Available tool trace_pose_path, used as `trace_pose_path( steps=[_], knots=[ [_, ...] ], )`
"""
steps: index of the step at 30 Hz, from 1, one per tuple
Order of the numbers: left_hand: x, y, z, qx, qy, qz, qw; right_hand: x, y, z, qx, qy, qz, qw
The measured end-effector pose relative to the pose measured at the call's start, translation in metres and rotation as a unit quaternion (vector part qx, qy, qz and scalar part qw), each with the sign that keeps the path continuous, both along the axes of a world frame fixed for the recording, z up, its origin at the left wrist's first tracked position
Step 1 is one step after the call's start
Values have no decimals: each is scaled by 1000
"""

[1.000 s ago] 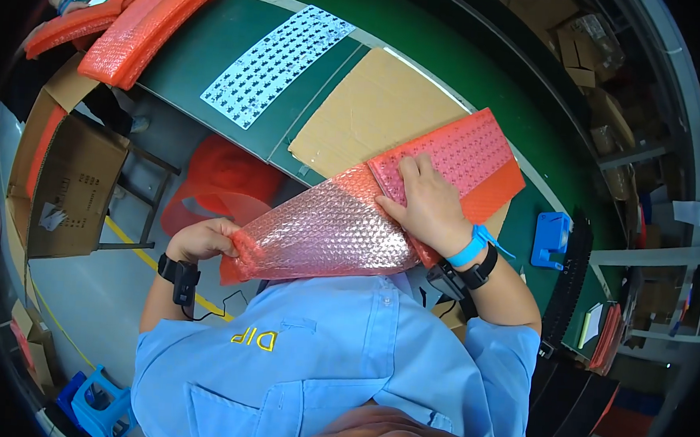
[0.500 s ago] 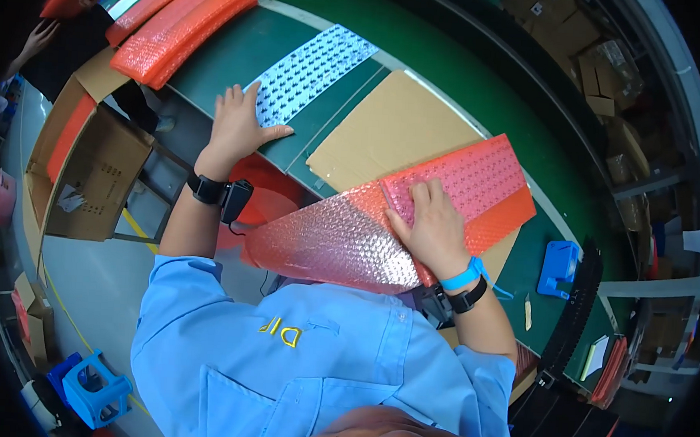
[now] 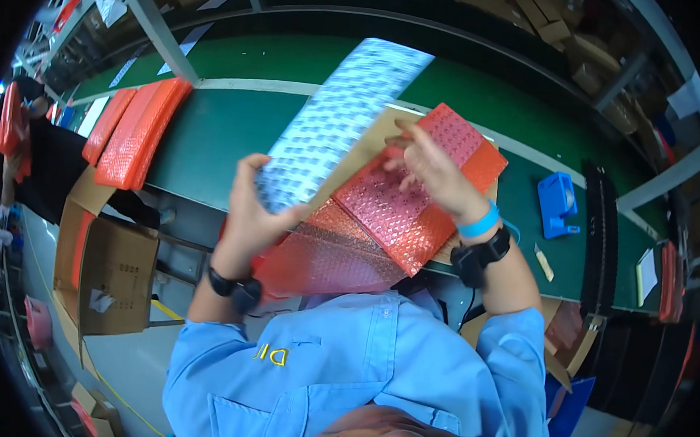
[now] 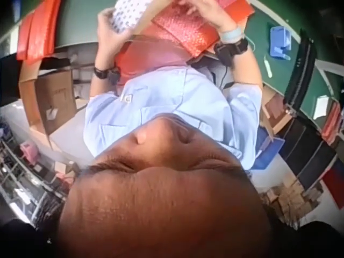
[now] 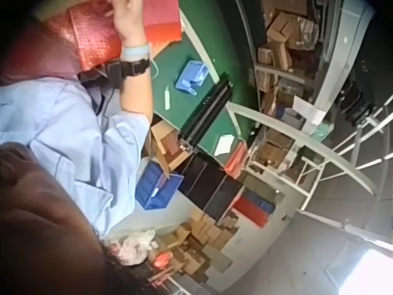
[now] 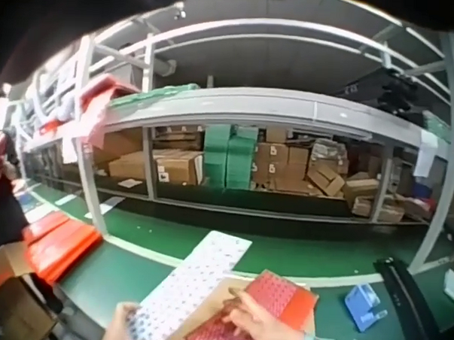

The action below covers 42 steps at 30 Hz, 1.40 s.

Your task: The person wraps circuit boards in bubble wrap by hand, placing them one at a time onto the wrap, folding it over, and securing the edges with tape. After wrapping each board, the person sets it aside and reaches for the next circuit board to repeat the process.

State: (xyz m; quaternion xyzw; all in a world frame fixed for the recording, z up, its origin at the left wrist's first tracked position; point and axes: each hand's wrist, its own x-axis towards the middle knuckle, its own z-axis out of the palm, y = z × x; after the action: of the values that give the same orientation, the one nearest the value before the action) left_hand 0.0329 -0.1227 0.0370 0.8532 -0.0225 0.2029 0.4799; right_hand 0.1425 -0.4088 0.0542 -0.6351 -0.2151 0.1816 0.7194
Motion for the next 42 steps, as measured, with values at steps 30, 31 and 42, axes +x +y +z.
trace_pose_path(
  steps=[30,31,42],
  knots=[
    [20,-52,-59,113,-71,-14,991,95,-87,-38,-661,-333,-265,619],
    [21,-51,-60,108,-74,-10,991,103,-87,-37,-632,-268,-217,694],
    [23,-45,-67,78,-75,-40,993,115,-85,-29,-601,-182,-136,767]
  ],
)
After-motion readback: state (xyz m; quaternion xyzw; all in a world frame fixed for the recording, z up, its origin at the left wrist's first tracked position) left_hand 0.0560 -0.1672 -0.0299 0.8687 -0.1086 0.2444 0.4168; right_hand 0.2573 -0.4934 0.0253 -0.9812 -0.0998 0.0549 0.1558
